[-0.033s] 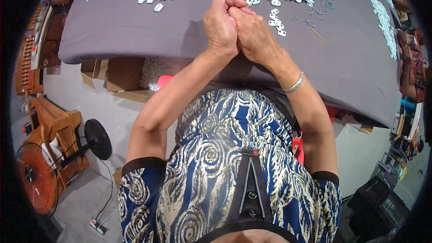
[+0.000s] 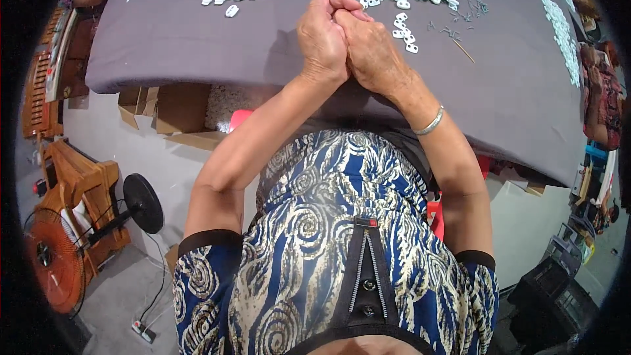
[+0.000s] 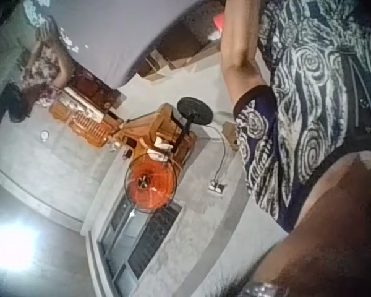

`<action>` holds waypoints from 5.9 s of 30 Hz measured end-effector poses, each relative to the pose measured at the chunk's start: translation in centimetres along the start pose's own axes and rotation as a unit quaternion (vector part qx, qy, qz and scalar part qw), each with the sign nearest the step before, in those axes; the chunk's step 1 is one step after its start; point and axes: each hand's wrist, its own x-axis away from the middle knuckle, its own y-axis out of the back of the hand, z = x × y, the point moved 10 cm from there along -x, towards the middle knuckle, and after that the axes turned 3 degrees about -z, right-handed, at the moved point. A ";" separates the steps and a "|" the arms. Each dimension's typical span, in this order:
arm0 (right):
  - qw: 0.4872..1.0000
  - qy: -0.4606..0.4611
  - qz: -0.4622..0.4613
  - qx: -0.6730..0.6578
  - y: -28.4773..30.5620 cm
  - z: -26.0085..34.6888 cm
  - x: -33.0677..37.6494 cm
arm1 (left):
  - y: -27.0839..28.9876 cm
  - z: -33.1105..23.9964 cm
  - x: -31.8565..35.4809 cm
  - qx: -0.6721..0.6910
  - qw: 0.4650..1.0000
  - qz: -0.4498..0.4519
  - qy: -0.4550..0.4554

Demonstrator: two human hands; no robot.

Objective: The person sorts small white plastic components by hand at a workshop table.

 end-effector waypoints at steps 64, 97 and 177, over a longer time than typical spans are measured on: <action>0.858 -0.338 -0.026 -0.387 4.3 -7.9 1.4 | -5.6 -5.7 2.7 -0.430 0.795 0.197 -0.379; 0.884 -0.258 -0.021 -0.390 4.6 -6.6 0.5 | -3.0 -3.7 0.0 -0.286 0.923 0.163 -0.197; 0.976 -0.132 0.105 0.138 9.0 -10.3 1.8 | -2.3 -0.8 -0.6 -0.244 0.950 0.197 -0.007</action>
